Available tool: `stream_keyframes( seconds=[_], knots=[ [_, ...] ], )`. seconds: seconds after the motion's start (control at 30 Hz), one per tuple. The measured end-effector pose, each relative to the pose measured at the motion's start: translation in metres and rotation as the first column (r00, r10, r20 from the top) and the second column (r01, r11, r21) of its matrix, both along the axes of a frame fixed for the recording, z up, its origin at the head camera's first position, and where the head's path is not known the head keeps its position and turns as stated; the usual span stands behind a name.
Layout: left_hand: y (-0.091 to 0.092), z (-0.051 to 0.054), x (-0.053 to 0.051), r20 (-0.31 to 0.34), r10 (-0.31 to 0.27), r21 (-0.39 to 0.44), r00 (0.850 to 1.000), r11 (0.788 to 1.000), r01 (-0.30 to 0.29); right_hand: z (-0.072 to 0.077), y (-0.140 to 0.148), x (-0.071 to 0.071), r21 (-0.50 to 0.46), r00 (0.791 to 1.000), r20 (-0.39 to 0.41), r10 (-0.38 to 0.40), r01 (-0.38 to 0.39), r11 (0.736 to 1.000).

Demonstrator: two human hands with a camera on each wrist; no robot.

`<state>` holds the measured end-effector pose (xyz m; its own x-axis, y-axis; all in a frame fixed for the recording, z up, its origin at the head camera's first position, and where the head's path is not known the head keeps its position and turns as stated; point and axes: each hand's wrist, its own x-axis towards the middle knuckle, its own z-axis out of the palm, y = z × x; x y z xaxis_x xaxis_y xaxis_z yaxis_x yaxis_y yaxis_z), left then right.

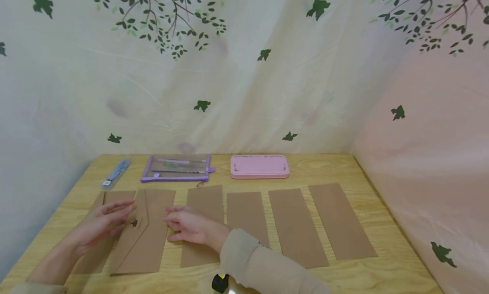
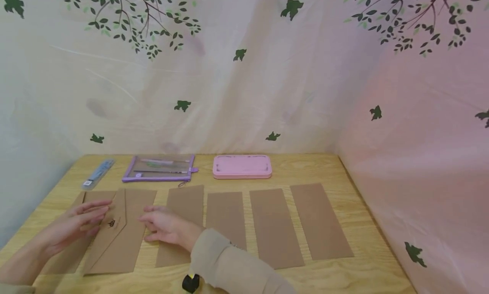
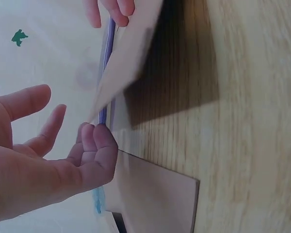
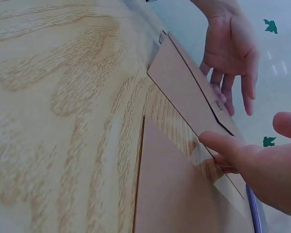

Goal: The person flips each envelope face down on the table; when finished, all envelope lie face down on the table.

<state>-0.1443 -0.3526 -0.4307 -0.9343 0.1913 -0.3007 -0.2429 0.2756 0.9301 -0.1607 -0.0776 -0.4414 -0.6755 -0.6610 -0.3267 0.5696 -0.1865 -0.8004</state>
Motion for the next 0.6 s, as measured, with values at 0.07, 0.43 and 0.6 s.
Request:
stream_keyframes(
  seconds=[0.07,0.43,0.6],
  knots=[
    [0.001,0.000,-0.001,-0.029,0.014,0.000,0.999,1.000,-0.014,-0.001,-0.001,-0.001,0.001,1.000,-0.002,-0.011,0.011,1.000],
    [-0.006,-0.008,-0.001,-0.048,0.057,0.321,0.997,0.946,-0.039,-0.002,-0.014,0.010,0.052,0.987,-0.049,-0.151,0.154,0.987],
    [-0.012,-0.009,0.002,0.004,0.007,0.495,1.000,0.869,-0.008,0.000,-0.020,0.016,0.041,0.984,-0.062,-0.168,0.171,0.984]
  ],
)
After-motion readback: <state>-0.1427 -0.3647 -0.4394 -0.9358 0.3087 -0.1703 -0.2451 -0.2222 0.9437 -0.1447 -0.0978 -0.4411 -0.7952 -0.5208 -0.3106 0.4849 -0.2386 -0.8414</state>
